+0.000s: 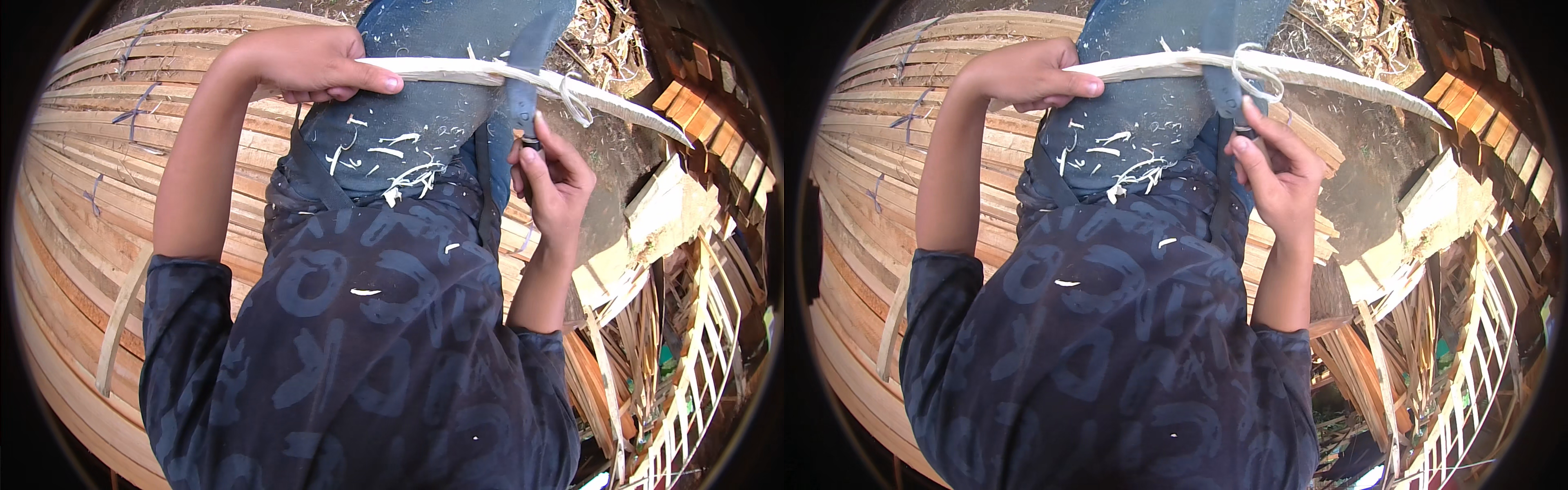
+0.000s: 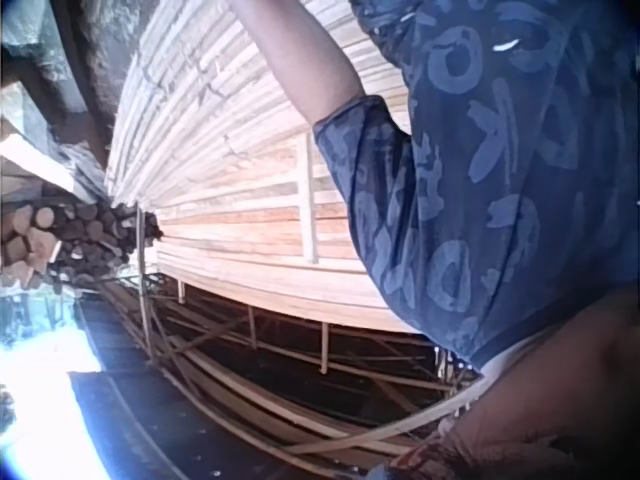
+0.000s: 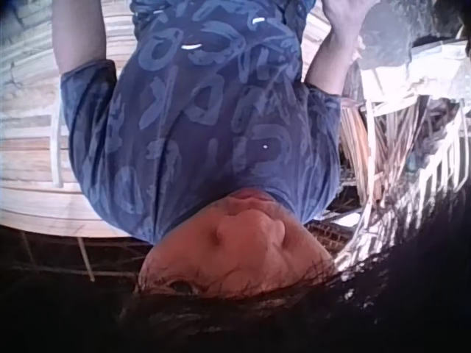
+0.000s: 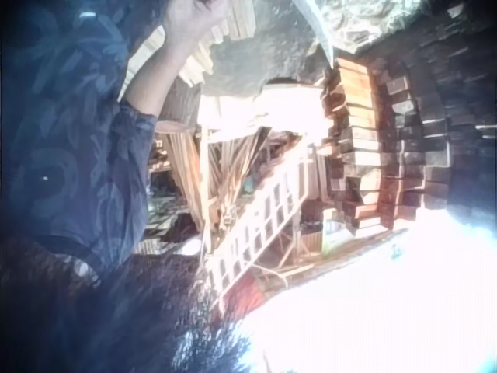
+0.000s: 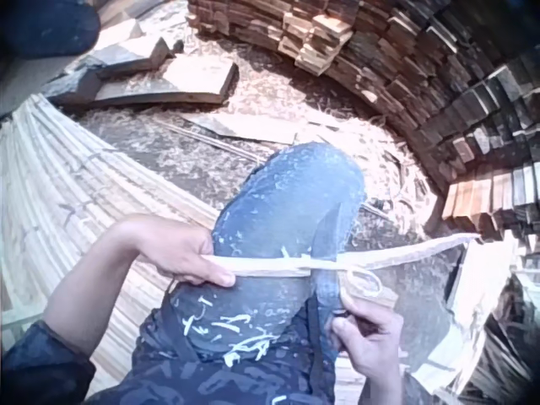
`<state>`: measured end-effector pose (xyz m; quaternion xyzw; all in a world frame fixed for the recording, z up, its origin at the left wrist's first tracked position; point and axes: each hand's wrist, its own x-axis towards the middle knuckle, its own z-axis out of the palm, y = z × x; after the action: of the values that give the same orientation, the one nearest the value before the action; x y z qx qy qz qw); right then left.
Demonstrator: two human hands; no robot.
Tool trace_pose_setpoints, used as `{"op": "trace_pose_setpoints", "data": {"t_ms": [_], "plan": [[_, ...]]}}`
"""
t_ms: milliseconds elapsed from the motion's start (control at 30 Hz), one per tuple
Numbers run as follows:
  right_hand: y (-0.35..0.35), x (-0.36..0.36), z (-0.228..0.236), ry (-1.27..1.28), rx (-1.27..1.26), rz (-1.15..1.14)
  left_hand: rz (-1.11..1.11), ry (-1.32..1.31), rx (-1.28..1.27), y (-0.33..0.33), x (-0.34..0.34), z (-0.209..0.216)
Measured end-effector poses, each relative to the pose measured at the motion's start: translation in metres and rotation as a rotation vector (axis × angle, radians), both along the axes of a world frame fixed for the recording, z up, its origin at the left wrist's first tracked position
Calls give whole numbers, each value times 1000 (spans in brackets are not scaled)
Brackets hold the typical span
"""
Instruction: The person sits on a stack of wooden planks and uses a curved knife to shave thin strips from a long, thin piece of wood held across their lap. They repeatedly draw the knife along the wood to remove shavings.
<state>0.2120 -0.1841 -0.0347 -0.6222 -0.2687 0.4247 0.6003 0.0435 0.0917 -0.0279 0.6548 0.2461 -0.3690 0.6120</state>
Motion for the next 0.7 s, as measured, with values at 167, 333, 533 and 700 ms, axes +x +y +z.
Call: {"op": "trace_pose_setpoints", "data": {"t_ms": [167,333,533,700], "plan": [[-1,-11,-6,282,35,61,-12,-1,44,-3,1,4],[5,-7,-2,592,103,70,1,6,11,0,-2,-1],[8,-17,6,25,-74,12,-10,-10,96,-5,-2,1],[6,-10,-8,312,39,91,-4,-23,128,-8,-1,8]]}}
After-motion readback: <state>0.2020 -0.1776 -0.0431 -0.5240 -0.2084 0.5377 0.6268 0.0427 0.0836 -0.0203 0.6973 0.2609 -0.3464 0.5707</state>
